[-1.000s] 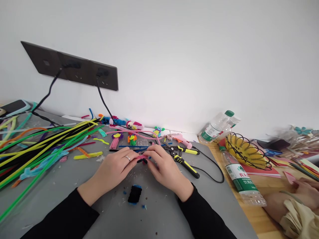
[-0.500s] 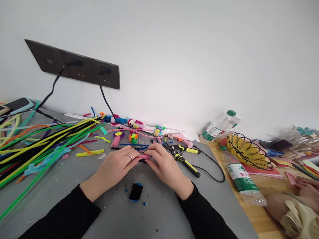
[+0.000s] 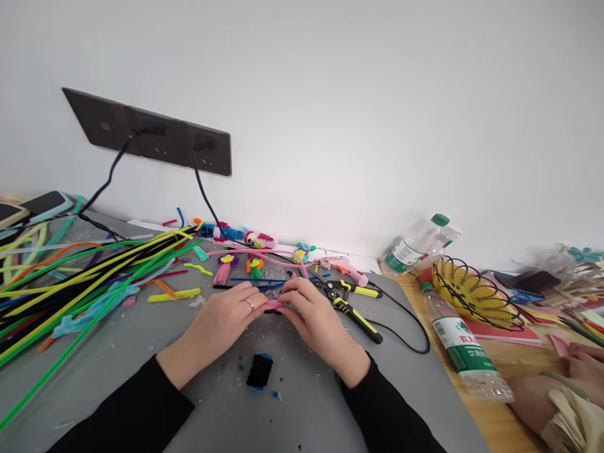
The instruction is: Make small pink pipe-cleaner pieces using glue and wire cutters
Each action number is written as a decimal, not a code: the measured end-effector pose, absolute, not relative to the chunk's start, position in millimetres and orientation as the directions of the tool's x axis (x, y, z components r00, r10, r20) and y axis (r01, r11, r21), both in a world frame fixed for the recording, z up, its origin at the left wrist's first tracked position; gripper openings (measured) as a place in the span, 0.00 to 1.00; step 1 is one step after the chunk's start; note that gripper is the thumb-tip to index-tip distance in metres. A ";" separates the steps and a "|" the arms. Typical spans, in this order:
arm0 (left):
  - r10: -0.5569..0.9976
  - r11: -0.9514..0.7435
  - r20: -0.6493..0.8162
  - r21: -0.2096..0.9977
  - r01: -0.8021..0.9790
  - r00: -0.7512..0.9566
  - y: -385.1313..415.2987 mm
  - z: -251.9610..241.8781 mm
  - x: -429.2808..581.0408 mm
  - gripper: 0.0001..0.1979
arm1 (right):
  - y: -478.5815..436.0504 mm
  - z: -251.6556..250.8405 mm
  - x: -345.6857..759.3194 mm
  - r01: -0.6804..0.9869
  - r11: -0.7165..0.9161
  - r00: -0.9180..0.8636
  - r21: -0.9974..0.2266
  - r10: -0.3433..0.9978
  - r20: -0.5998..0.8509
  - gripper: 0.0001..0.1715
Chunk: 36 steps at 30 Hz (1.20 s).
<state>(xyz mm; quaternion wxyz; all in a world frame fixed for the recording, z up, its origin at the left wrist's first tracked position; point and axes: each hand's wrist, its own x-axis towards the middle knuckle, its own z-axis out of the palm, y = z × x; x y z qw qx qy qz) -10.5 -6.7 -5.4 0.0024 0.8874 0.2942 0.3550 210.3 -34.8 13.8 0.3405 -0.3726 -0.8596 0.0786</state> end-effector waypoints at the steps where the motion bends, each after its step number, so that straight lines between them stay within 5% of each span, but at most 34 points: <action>1: 0.527 -0.826 0.627 0.217 0.521 0.574 -6.8 -5.5 -10.4 0.22 | -34.9 13.9 210.3 0.585 0.711 -0.492 -0.390 0.694 0.526 0.11; 36: 0.514 -0.815 0.675 0.193 0.547 0.528 -6.8 -9.3 -9.5 0.19 | -34.5 13.9 209.9 0.618 0.702 -0.488 -0.355 0.696 0.527 0.15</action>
